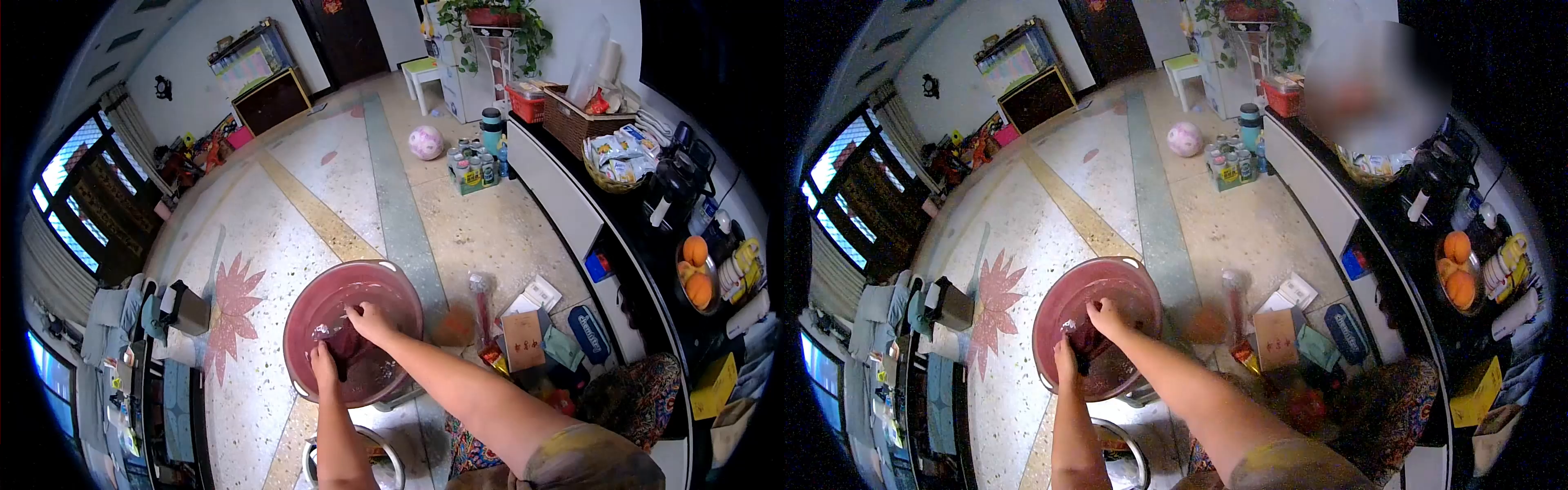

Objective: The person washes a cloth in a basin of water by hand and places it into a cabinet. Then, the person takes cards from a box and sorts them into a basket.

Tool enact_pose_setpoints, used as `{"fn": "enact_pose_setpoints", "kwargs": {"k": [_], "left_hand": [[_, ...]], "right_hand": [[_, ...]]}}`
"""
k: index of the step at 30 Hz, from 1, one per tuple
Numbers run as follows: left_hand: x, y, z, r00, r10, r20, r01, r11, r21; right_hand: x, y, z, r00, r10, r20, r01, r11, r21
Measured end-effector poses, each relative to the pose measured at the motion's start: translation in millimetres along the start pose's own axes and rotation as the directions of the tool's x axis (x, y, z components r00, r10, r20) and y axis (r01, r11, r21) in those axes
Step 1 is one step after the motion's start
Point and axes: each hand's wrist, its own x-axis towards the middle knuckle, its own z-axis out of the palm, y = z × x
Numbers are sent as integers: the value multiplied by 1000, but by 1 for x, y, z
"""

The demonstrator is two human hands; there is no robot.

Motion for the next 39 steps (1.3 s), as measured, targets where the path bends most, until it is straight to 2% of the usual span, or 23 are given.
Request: {"fn": "enact_pose_setpoints", "kwargs": {"k": [2, 3, 4, 5, 6, 8, 9, 11, 12, 13, 14, 15, 16, 17, 19, 20, 21, 23, 24, 26, 29, 33, 39], "left_hand": [[12, -33, 3, 1000, -12, 18, 12, 1000, 0], [21, -51, 3, 999, -24, 32, 24, 1000, 1], [28, -61, 2, 980, -169, 104, 168, 986, 18], [26, -58, 3, 981, -165, 101, 165, 986, 18], [20, -51, 5, 975, -191, 113, 177, 976, 126], [12, -36, 7, 955, -235, 181, 179, 943, 281], [14, -43, 11, 958, -218, 187, 164, 950, 266], [19, -54, 19, 924, -315, 219, 290, 947, 137], [23, -63, 21, 941, -228, 251, 204, 972, 119], [26, -72, 21, 942, -229, 246, 205, 972, 117], [23, -68, 22, 845, -257, 469, 365, 918, -154], [15, -58, 22, 718, -197, 667, 546, 753, -366], [8, -46, 20, 594, -251, 764, 694, 640, -329], [-4, -26, 17, 592, -256, 764, 700, 633, -330], [-24, 10, 12, 691, -394, 606, 692, 601, -399], [-29, 20, 9, 683, -310, 662, 702, 530, -476], [-29, 20, 11, 733, -277, 621, 660, 509, -552], [-20, 9, 15, 788, -105, 606, 605, 313, -732], [-18, 8, 14, 814, -56, 579, 573, 247, -782], [-16, 11, 17, 848, -19, 529, 522, 191, -831], [-21, 19, 20, 877, -69, 475, 477, 229, -848], [-24, 24, 22, 900, -109, 423, 436, 284, -854], [-21, 30, 25, 919, -131, 371, 393, 358, -847]], "right_hand": [[2, 15, 4, 998, -63, 23, 67, 924, -376], [-5, 17, 1, 994, -20, 108, 72, 858, -509], [-15, 8, -7, 971, 49, 233, 105, 789, -605], [-23, 1, -14, 930, 131, 345, 154, 711, -686], [-25, 1, -15, 929, 127, 347, 158, 712, -684], [-33, 3, -9, 842, 240, 484, 329, 484, -811], [-35, 14, -2, 873, 204, 442, 259, 573, -777], [-29, 28, 12, 884, 221, 412, 234, 553, -800], [-26, 30, 15, 883, 215, 416, 241, 553, -798], [-24, 32, 17, 900, 189, 393, 191, 640, -745], [-25, 34, 20, 915, 168, 367, 140, 719, -681], [-24, 32, 18, 911, 173, 374, 144, 716, -683], [-18, 28, 15, 883, 62, 465, 237, 796, -557], [-15, 24, 11, 844, -55, 534, 317, 853, -413], [-22, 9, 3, 822, -310, 477, 432, 886, -170], [-27, 1, 1, 810, -352, 470, 435, 897, -79], [-32, -7, -2, 809, -348, 473, 433, 898, -80], [-41, -17, -2, 712, -553, 432, 528, 828, 188], [-43, -15, 3, 661, -643, 387, 637, 753, 164], [-56, -20, 4, 679, -601, 420, 634, 770, 77], [-77, -35, 2, 764, -535, 361, 601, 793, -95], [-77, -33, 12, 693, -712, 113, 719, 674, -168], [-72, -33, 17, 675, -731, 101, 735, 654, -179]]}}
